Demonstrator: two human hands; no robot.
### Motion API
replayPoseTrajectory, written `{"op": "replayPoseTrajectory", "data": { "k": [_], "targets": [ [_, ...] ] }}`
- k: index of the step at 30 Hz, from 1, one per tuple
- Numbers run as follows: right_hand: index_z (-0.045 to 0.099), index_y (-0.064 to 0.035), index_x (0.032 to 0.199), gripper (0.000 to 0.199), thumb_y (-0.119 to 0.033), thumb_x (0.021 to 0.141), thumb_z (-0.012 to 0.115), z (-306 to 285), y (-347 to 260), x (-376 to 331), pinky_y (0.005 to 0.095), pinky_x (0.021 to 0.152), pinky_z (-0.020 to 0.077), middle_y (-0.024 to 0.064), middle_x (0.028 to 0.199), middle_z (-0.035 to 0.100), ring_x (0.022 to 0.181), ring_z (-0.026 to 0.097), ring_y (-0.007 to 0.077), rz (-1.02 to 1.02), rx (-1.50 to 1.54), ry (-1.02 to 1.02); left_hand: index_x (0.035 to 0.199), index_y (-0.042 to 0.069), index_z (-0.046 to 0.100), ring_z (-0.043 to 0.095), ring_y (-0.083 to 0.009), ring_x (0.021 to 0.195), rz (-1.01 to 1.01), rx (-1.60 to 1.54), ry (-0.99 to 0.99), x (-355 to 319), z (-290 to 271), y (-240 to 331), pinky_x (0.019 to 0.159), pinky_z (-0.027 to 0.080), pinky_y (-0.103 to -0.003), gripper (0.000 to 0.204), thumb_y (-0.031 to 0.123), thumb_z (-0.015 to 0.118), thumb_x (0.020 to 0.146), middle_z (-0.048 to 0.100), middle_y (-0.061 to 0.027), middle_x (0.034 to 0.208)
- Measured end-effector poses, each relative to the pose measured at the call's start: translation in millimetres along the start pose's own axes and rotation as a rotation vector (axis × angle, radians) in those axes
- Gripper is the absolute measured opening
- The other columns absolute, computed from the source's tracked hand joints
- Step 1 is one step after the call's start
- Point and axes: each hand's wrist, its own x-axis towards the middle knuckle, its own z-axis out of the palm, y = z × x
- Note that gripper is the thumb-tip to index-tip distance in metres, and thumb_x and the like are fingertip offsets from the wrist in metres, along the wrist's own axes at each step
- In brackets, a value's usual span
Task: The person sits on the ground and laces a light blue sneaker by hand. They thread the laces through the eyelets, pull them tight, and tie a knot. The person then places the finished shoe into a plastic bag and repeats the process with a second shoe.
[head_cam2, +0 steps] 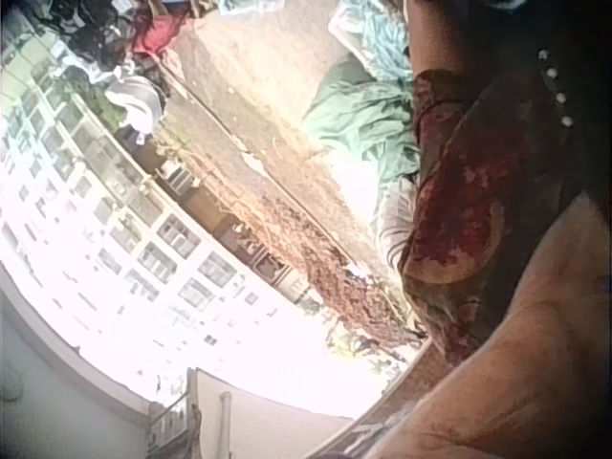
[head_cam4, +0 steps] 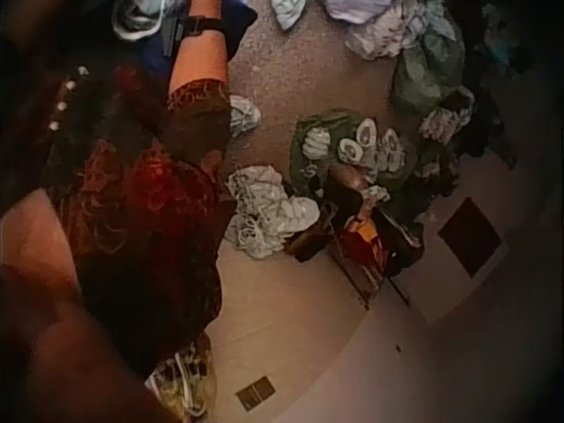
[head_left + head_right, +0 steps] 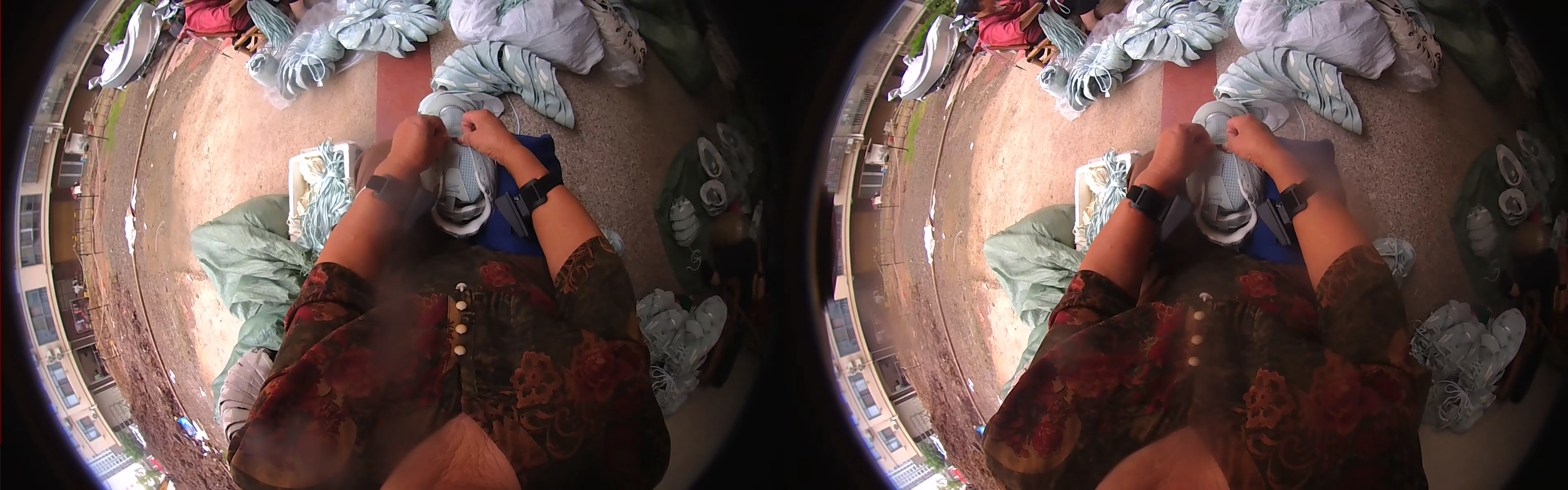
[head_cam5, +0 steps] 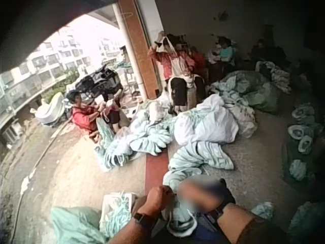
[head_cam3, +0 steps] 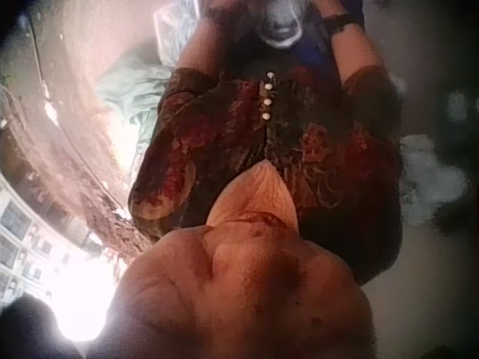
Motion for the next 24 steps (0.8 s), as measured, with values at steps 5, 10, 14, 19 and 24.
{"op": "replayPoseTrajectory", "data": {
  "k": [5, 10, 14, 19, 24],
  "targets": [
    [0.048, -0.0042, 0.07, 0.019, -0.002, 0.066, 0.066, -5, 4, -7, 0.0282, 0.053, 0.0384, 0.0016, 0.06, 0.046, 0.059, 0.045, 0.0107, -0.062, 0.164, -0.074, 0.076, 0.002, 0.065, 0.063, -0.0242, 0.068, -0.032, -0.234, 0.067, -9, 11, -9, 0.065, 0.049, -0.033, 0.009, 0.01, 0.068, 0.071, 0.064, -0.0143, 0.073],
    [0.047, -0.0031, 0.075, 0.018, -0.004, 0.065, 0.063, 6, -13, -20, 0.0409, 0.063, 0.0437, 0.0172, 0.07, 0.057, 0.07, 0.055, 0.0362, -0.116, -0.059, 0.175, 0.078, 0.002, 0.064, 0.063, -0.0199, 0.069, -0.145, -0.269, 0.105, -14, 4, 2, 0.066, 0.049, -0.031, 0.008, 0.009, 0.066, 0.075, 0.065, -0.0123, 0.075],
    [0.048, -0.0031, 0.08, 0.019, -0.006, 0.067, 0.062, 8, -20, -25, 0.0455, 0.069, 0.0444, 0.0196, 0.076, 0.058, 0.08, 0.056, 0.0406, -0.11, -0.149, 0.218, 0.08, 0.002, 0.064, 0.064, -0.0265, 0.073, -0.163, -0.18, 0.023, -17, -1, -4, 0.067, 0.049, -0.034, 0.01, 0.012, 0.063, 0.076, 0.065, -0.0149, 0.08],
    [0.052, -0.0032, 0.081, 0.017, -0.006, 0.068, 0.063, 6, -26, -25, 0.0452, 0.07, 0.0455, 0.0201, 0.078, 0.059, 0.08, 0.057, 0.0393, -0.167, -0.299, 0.212, 0.08, 0.004, 0.064, 0.062, -0.0335, 0.077, -0.019, -0.015, 0.053, -7, 12, 5, 0.07, 0.048, -0.038, 0.012, 0.015, 0.061, 0.076, 0.064, -0.0164, 0.081],
    [0.055, -0.0037, 0.076, 0.014, -0.009, 0.068, 0.066, 8, -20, -25, 0.045, 0.068, 0.0461, 0.0193, 0.076, 0.06, 0.077, 0.058, 0.0375, -0.191, -0.335, 0.264, 0.078, 0.005, 0.064, 0.061, -0.0327, 0.075, -0.071, -0.184, 0.012, -2, 7, 1, 0.069, 0.048, -0.038, 0.012, 0.016, 0.063, 0.074, 0.063, -0.0156, 0.079]
  ]
}}
